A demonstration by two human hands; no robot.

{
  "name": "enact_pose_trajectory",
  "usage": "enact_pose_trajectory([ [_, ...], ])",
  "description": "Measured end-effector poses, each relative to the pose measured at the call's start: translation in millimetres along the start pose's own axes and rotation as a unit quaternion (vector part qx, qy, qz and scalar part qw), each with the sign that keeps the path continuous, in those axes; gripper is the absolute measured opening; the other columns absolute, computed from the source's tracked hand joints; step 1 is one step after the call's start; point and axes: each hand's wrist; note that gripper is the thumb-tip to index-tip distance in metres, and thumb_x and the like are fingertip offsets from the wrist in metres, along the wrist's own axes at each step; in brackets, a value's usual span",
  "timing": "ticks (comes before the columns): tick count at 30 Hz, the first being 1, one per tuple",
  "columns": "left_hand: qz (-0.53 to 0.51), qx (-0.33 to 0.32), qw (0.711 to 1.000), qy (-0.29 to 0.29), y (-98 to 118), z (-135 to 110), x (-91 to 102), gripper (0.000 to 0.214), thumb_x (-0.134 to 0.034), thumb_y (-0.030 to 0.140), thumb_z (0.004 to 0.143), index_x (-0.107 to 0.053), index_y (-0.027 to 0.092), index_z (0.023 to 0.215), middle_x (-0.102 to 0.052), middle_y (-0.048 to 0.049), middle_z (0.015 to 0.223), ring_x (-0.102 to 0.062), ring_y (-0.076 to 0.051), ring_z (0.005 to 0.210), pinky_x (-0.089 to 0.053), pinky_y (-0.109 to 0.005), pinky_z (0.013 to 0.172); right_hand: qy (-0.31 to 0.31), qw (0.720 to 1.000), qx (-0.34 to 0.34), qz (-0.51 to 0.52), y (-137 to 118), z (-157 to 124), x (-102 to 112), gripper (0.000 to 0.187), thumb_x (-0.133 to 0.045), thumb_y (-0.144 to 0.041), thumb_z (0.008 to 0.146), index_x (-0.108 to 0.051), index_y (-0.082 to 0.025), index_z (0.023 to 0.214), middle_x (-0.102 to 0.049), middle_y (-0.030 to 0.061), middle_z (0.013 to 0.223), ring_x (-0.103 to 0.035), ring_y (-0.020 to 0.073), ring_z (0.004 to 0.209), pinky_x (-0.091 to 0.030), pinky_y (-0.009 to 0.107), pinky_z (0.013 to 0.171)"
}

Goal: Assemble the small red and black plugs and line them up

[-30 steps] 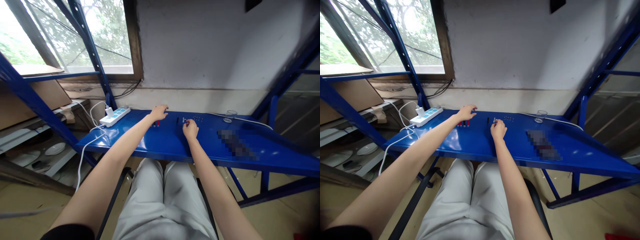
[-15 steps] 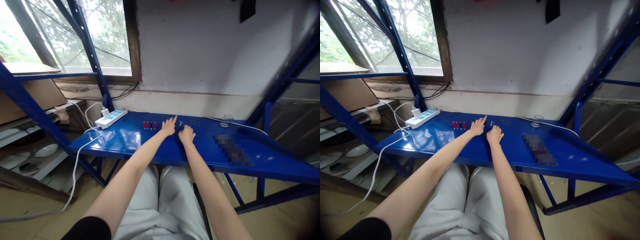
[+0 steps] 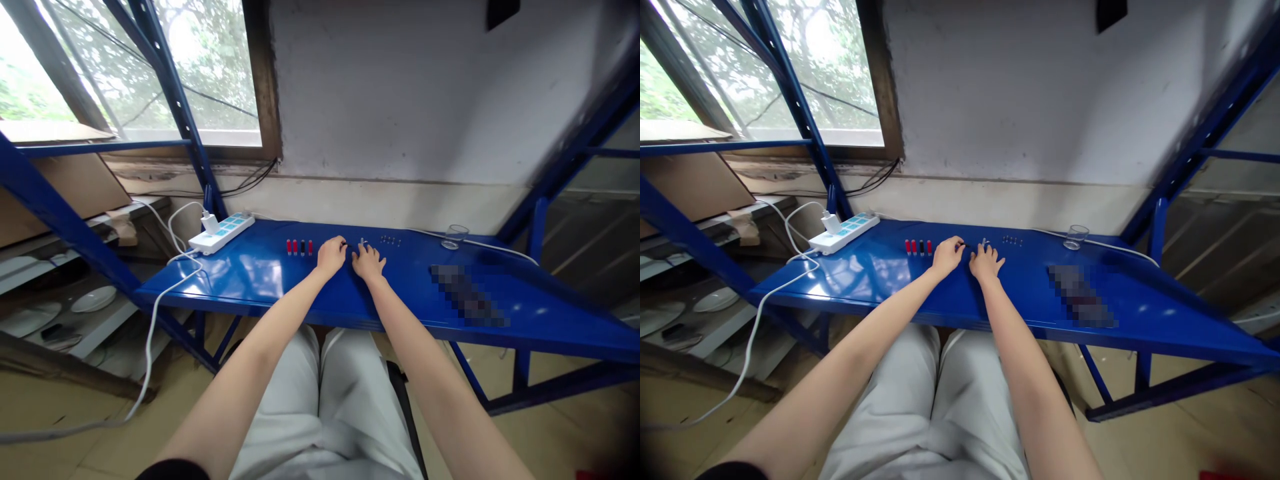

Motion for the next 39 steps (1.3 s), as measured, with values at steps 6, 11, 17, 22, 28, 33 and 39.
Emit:
enact_pose_trajectory([
  [6, -0.125, 0.067, 0.988, 0.068, -7, -20, 7.8, 0.013, -0.054, 0.023, 0.080, -0.062, 0.018, 0.089, -0.067, -0.0048, 0.084, -0.060, -0.014, 0.071, -0.047, -0.025, 0.069, -0.046, 0.998, -0.005, -0.031, -2, 12, -4, 0.055, -0.019, -0.044, 0.092, -0.030, -0.021, 0.141, -0.024, 0.0102, 0.148, -0.016, 0.0288, 0.135, -0.008, 0.059, 0.105],
  [11, -0.168, 0.104, 0.975, 0.102, -8, -29, 16.5, 0.013, -0.056, 0.024, 0.078, -0.062, 0.017, 0.086, -0.065, -0.0038, 0.077, -0.057, -0.011, 0.064, -0.047, -0.024, 0.066, -0.056, 0.997, -0.012, -0.049, -3, 22, -6, 0.057, -0.017, -0.045, 0.091, -0.029, -0.019, 0.141, -0.022, 0.0099, 0.149, -0.014, 0.0294, 0.136, -0.007, 0.059, 0.105],
  [17, -0.186, 0.109, 0.970, 0.111, -4, -38, 23.4, 0.012, -0.056, 0.023, 0.077, -0.062, 0.017, 0.085, -0.065, -0.0028, 0.075, -0.056, -0.010, 0.062, -0.046, -0.022, 0.065, -0.021, 0.999, 0.000, -0.039, -3, 21, -9, 0.052, -0.020, -0.035, 0.092, -0.039, -0.015, 0.135, -0.033, 0.0137, 0.142, -0.025, 0.0310, 0.130, -0.012, 0.059, 0.103],
  [22, -0.202, 0.128, 0.965, 0.109, -6, -37, 24.5, 0.011, -0.057, 0.021, 0.077, -0.062, 0.016, 0.085, -0.065, -0.0034, 0.076, -0.057, -0.010, 0.064, -0.047, -0.022, 0.066, 0.072, 0.997, 0.031, 0.019, 1, 8, -2, 0.041, -0.029, -0.023, 0.088, -0.050, -0.014, 0.122, -0.049, 0.0172, 0.125, -0.042, 0.0288, 0.116, -0.030, 0.050, 0.095],
  [28, -0.243, 0.154, 0.955, 0.069, -7, -36, 23.4, 0.011, -0.060, 0.019, 0.075, -0.063, 0.015, 0.084, -0.068, -0.0053, 0.079, -0.063, -0.012, 0.072, -0.049, -0.023, 0.071, 0.207, 0.940, 0.053, 0.268, 12, -4, 13, 0.035, -0.029, -0.031, 0.089, -0.055, -0.013, 0.104, -0.062, 0.0121, 0.092, -0.057, 0.0196, 0.084, -0.041, 0.031, 0.078],
  [33, -0.247, 0.169, 0.953, 0.042, -8, -35, 23.8, 0.012, -0.060, 0.019, 0.075, -0.063, 0.015, 0.085, -0.069, -0.0059, 0.078, -0.065, -0.014, 0.072, -0.050, -0.025, 0.070, 0.193, 0.915, 0.073, 0.346, 13, -12, 17, 0.039, -0.035, -0.046, 0.086, -0.059, -0.015, 0.090, -0.061, 0.0063, 0.072, -0.053, 0.0162, 0.064, -0.041, 0.027, 0.065],
  [39, -0.247, 0.172, 0.953, 0.034, -12, -34, 20.6, 0.011, -0.060, 0.019, 0.075, -0.063, 0.015, 0.085, -0.069, -0.0061, 0.077, -0.065, -0.014, 0.070, -0.050, -0.026, 0.071, 0.146, 0.933, 0.092, 0.317, 10, -14, 17, 0.038, -0.040, -0.044, 0.084, -0.062, -0.014, 0.086, -0.061, 0.0073, 0.071, -0.052, 0.0167, 0.063, -0.040, 0.028, 0.065],
])
Point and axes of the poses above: each hand's wrist, its own z-axis towards the middle knuckle, its own x-axis out of the back of the hand, y = z × x
